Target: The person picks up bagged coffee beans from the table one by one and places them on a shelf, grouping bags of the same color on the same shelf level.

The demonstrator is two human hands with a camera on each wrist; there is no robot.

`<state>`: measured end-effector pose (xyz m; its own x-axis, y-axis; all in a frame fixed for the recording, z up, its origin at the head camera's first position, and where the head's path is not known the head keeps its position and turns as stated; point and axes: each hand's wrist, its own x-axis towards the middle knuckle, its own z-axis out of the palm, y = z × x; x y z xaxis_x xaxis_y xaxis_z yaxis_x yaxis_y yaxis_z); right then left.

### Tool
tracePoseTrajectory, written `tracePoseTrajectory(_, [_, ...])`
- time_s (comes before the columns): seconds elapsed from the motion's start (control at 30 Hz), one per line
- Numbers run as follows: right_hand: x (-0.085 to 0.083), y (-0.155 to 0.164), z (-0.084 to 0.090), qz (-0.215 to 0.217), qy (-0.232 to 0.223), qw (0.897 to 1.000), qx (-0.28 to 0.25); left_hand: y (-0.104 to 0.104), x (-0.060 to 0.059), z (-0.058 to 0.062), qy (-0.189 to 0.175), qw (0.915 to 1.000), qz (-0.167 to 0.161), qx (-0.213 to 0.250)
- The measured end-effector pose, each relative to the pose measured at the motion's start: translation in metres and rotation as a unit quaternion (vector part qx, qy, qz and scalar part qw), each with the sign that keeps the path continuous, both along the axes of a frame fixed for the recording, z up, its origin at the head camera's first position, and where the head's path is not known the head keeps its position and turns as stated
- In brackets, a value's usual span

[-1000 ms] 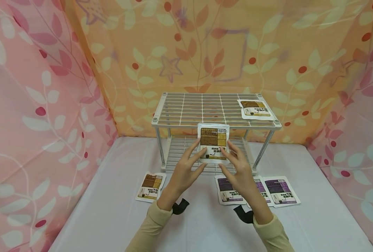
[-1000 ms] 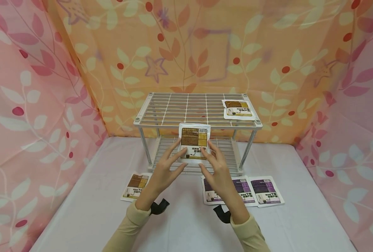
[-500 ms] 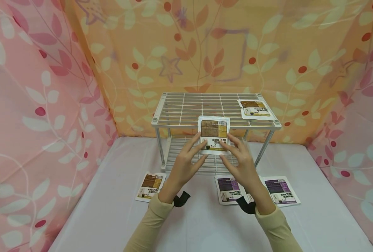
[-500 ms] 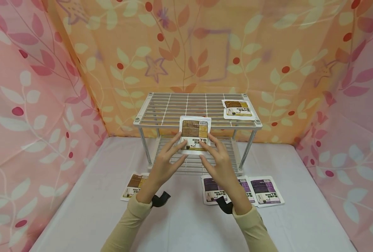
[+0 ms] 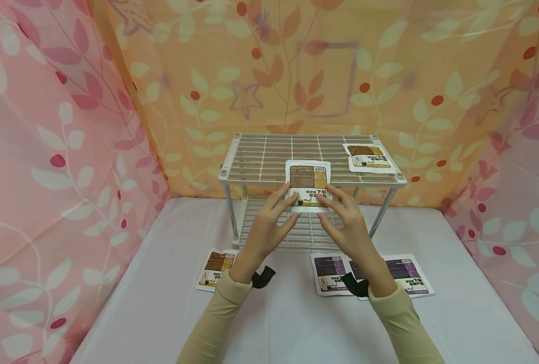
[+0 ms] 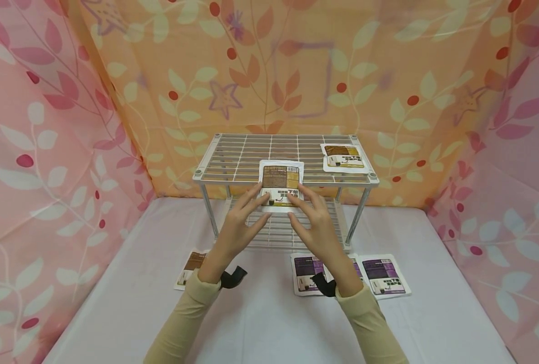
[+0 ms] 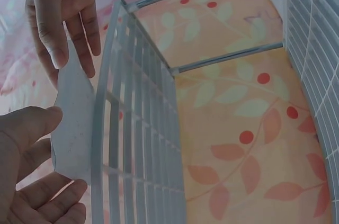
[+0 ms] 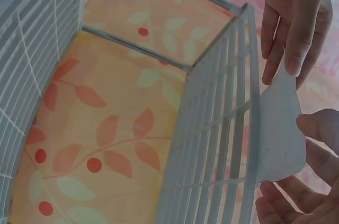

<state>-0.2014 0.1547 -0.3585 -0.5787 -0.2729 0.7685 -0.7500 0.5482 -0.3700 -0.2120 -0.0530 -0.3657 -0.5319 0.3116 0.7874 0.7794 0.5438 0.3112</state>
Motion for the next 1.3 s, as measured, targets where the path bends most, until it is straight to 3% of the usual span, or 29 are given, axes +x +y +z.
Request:
tracePoseTrajectory(0.67, [-0.026, -0.003, 0.019, -0.023, 0.021, 0.999, 0.016, 0.002, -0.023, 0.026, -0.007, 0.9989, 0.017, -0.042])
tracePoseTrajectory(1.0, [-0.039, -0.001, 0.032, -0.029, -0.001, 0.999, 0.032, 0.004, -0.036, 0.04, -0.016, 0.9976, 0.027, -0.062])
tracePoseTrajectory(1.3, [-0.048, 0.002, 0.041, -0.022, -0.039, 0.998, 0.051, 0.007, -0.047, 0.046, -0.056, 0.9951, 0.026, -0.077])
